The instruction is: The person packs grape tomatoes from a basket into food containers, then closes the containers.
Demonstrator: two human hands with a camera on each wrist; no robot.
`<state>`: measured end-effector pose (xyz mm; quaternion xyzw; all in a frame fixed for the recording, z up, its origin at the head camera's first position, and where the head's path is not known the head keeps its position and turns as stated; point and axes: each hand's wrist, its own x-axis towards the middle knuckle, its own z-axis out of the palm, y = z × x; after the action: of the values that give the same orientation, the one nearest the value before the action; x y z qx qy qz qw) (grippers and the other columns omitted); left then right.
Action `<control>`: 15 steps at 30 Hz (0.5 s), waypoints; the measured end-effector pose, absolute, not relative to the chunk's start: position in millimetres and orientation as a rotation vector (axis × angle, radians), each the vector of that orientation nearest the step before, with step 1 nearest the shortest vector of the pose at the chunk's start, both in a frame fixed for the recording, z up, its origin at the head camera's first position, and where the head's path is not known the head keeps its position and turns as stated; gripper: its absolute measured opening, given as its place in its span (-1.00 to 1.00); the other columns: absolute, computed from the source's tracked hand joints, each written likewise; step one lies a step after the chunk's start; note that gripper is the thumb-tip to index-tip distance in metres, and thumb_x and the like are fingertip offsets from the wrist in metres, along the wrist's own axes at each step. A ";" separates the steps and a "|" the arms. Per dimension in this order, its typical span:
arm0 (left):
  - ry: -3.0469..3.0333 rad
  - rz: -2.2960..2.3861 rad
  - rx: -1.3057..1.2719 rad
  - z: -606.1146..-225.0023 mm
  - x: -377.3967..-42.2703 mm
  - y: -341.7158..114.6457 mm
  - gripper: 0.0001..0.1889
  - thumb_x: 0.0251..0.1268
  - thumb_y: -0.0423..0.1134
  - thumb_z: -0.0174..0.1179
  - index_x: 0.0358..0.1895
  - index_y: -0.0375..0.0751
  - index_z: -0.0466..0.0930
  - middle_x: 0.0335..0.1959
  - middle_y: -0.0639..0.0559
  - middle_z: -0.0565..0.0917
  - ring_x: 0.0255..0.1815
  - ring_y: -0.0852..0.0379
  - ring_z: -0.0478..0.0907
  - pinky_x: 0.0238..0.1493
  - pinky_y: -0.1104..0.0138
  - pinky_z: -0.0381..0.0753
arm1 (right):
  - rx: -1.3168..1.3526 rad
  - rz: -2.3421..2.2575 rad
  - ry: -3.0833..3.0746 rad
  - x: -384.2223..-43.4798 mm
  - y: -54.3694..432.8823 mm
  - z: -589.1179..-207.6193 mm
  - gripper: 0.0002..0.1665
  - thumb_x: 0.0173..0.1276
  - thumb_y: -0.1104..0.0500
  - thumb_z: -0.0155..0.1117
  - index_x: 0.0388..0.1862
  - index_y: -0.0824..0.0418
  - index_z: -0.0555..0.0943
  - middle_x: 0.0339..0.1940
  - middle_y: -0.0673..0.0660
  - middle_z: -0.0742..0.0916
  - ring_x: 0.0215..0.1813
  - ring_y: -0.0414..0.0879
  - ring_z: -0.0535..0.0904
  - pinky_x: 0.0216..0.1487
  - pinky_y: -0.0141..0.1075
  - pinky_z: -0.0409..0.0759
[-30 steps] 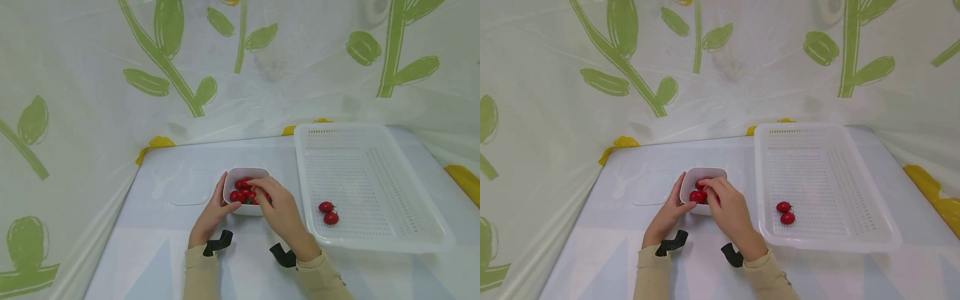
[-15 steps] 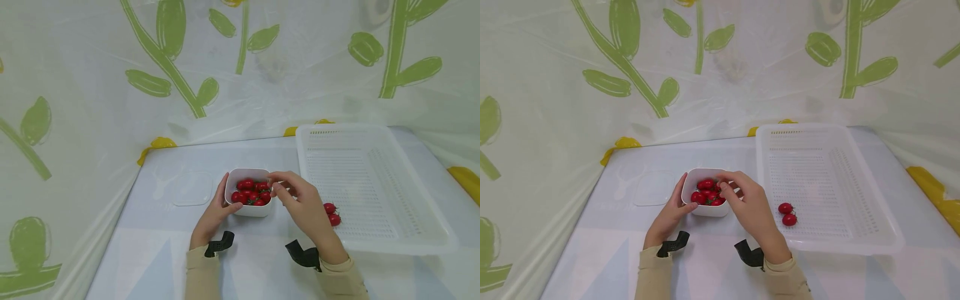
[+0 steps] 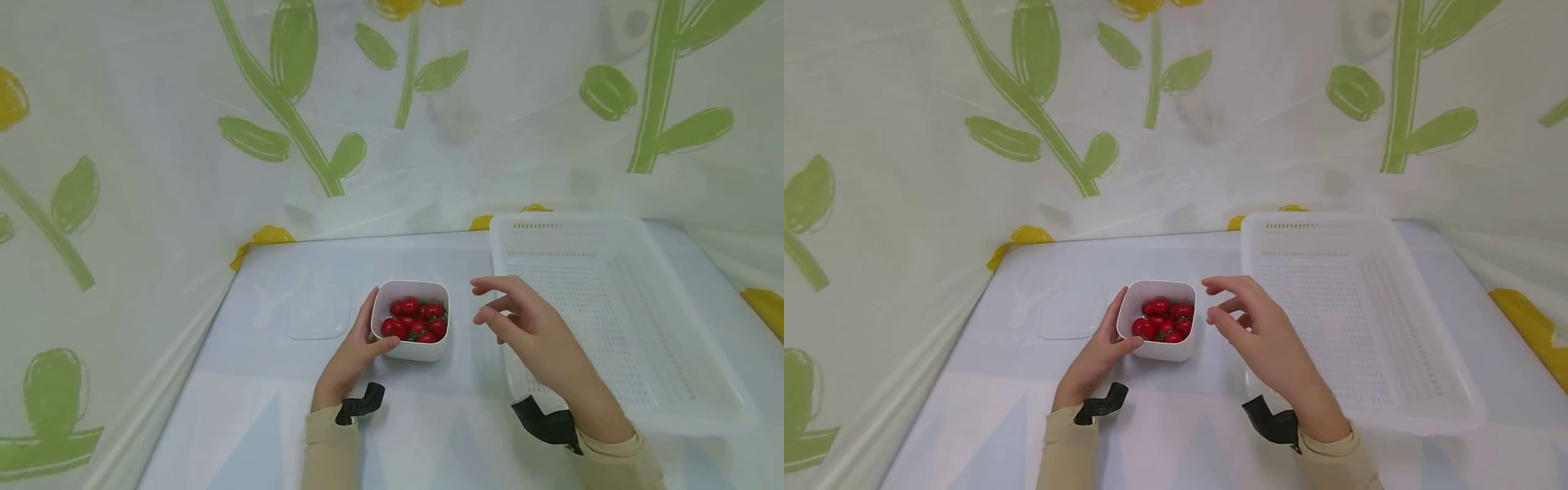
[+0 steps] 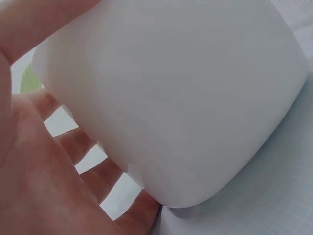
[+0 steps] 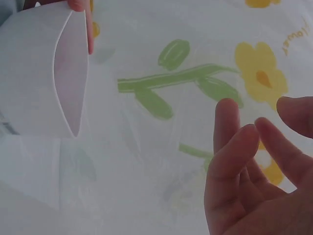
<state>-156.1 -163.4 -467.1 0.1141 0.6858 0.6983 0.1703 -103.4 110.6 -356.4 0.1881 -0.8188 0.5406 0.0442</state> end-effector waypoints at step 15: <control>1.972 2.002 0.371 -485.8 -164.6 -163.9 -0.13 0.15 -0.31 0.17 0.36 0.40 -0.18 0.35 0.40 -0.06 0.38 0.11 -0.14 0.25 0.03 0.05 | 0.578 1.480 -2.971 -122.1 181.2 -359.4 -0.50 0.31 -0.04 0.07 0.22 -0.21 0.26 0.12 -0.06 0.44 -0.14 -0.22 0.53 -0.25 -0.22 0.53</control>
<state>-164.6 -163.9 -485.8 0.1295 0.6875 0.6979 0.1530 -122.1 181.2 -359.4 0.1705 -0.8761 0.4365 -0.1134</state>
